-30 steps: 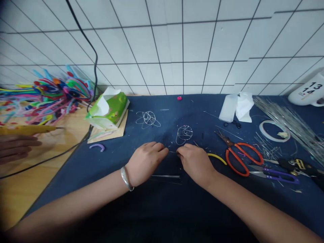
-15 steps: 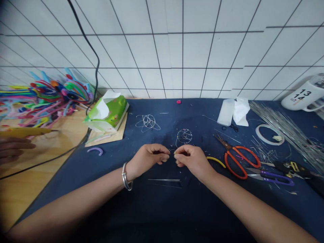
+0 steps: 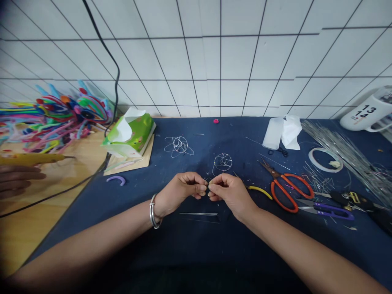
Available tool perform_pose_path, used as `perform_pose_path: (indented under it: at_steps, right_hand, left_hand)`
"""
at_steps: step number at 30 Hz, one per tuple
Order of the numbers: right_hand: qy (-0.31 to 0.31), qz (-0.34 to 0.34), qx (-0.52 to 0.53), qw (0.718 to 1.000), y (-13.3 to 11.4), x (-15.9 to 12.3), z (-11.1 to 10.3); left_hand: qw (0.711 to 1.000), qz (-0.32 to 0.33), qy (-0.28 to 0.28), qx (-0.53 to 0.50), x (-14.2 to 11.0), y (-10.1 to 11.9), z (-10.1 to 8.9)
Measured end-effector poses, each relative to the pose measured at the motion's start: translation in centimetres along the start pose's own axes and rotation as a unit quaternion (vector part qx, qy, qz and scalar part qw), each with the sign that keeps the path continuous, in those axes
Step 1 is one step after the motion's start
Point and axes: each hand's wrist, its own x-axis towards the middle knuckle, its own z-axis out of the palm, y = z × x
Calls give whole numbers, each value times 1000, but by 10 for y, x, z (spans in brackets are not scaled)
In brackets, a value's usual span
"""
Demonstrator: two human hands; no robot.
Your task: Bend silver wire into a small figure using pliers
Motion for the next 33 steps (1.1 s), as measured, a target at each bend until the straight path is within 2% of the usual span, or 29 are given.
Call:
perform_pose_path:
  at_steps: [18, 21, 24, 27, 30, 33]
  right_hand:
    - [30, -26, -12, 999, 7, -3, 8]
    - [19, -24, -31, 999, 5, -4, 7]
    - [-22, -9, -114, 993, -3, -7, 1]
    - [-81, -1, -278, 957, -14, -11, -6]
    - [-146, -42, -426, 892, -20, -16, -9]
    - [-164, -99, -528, 827, -18, -21, -8]
  left_hand:
    - [997, 28, 23, 62, -2, -4, 4]
    - [996, 29, 21, 78, -4, -4, 3]
    - [994, 12, -11, 111, -5, -1, -4]
    - [979, 7, -42, 202, -6, 6, -16]
    - [944, 34, -68, 321, -7, 13, -26]
    - [910, 77, -91, 397, -8, 19, -29]
